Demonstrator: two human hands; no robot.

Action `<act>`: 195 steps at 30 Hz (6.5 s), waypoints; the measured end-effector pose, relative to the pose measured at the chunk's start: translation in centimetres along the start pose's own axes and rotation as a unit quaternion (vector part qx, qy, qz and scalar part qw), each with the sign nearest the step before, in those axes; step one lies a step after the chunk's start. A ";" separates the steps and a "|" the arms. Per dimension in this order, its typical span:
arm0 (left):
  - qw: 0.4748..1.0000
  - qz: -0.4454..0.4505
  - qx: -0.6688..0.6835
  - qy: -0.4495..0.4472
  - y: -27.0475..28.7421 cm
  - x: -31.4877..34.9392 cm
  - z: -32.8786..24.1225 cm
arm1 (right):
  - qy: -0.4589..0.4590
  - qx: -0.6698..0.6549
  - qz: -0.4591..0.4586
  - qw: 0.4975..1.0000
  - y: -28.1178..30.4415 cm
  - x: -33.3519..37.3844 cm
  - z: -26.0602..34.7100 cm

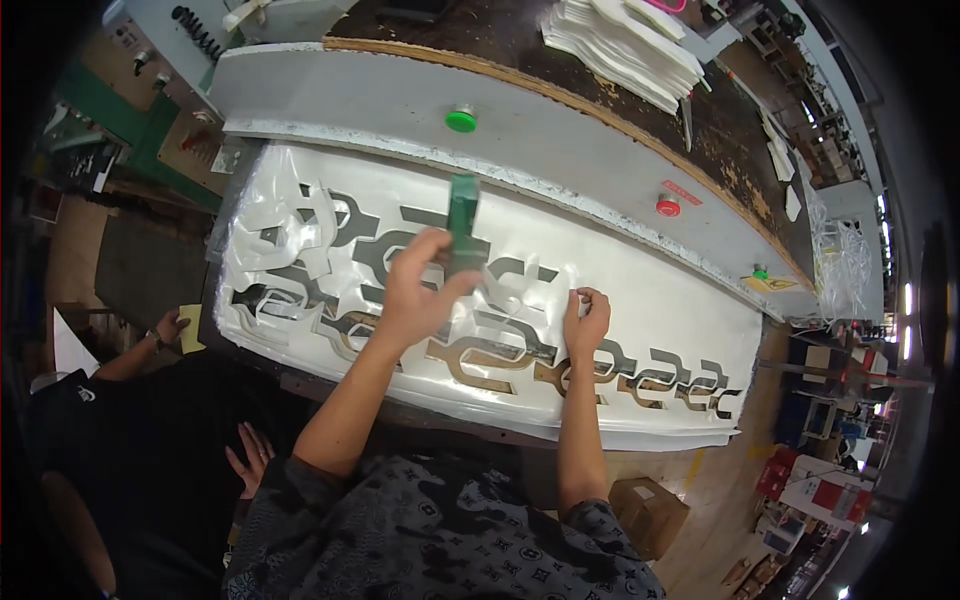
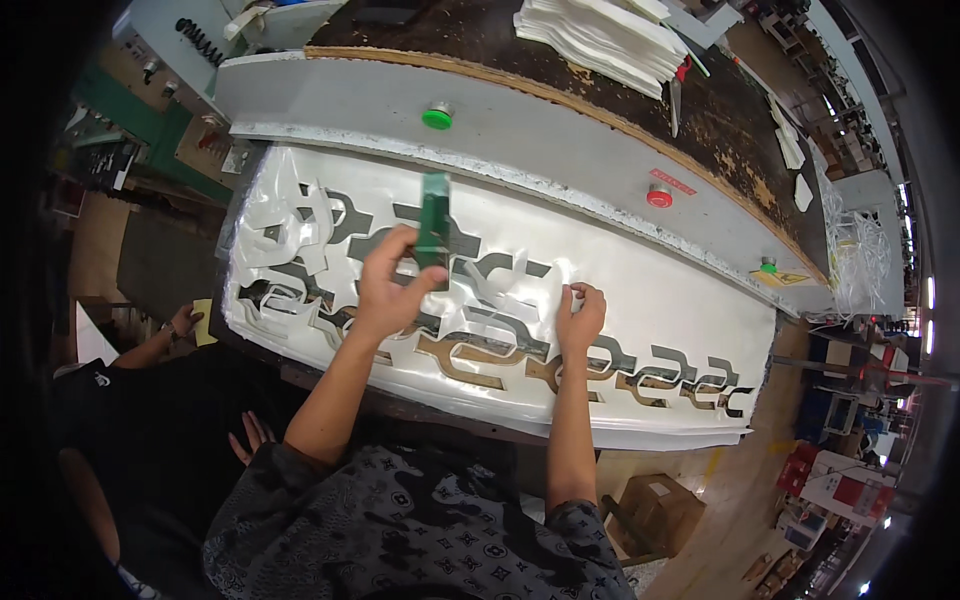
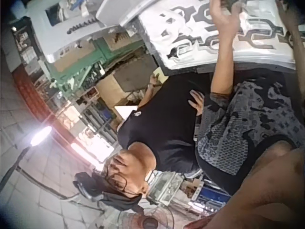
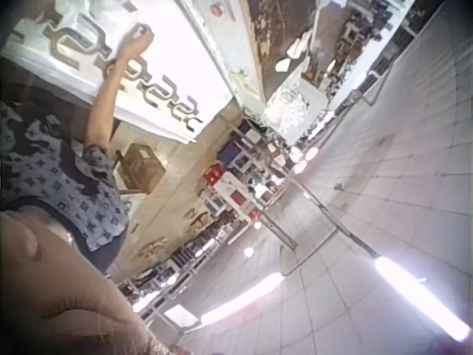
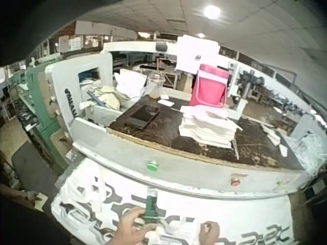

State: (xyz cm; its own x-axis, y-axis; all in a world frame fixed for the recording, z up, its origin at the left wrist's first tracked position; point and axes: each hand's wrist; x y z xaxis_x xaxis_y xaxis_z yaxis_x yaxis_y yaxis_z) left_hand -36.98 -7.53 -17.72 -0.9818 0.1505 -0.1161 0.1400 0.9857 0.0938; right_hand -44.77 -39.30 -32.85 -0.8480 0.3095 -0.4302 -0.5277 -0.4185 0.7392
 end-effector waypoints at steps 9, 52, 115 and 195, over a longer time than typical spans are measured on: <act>0.981 -0.034 -0.189 0.003 4.1 2.0 -3.4 | 0.041 -0.255 0.096 0.961 -0.5 1.6 5.9; 0.858 0.201 -0.447 -0.152 -9.9 3.2 9.6 | -0.013 -0.346 0.050 0.937 0.6 -1.4 2.0; 0.882 -0.042 -0.456 -0.109 -8.2 -56.6 -31.5 | -0.549 -0.545 0.131 0.620 6.8 14.1 5.0; 0.954 -0.037 -0.265 0.134 3.4 14.9 10.1 | 0.218 -0.102 0.114 0.964 6.2 11.7 7.0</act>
State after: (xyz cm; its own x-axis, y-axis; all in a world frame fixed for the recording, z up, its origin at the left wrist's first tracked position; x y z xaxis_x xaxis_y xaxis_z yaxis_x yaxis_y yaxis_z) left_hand -49.87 -1.17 -29.14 -0.9939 -0.0129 0.1092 0.0545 0.8049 0.5909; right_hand -57.64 -32.30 -29.67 -0.8596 -0.1802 -0.4781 -0.2855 -0.6065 0.7420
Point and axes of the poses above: each hand's wrist, its own x-axis away from the middle knuckle, its own y-axis out of the back of the hand, z = x × y, and after that the axes turned 12 degrees about y, right-handed
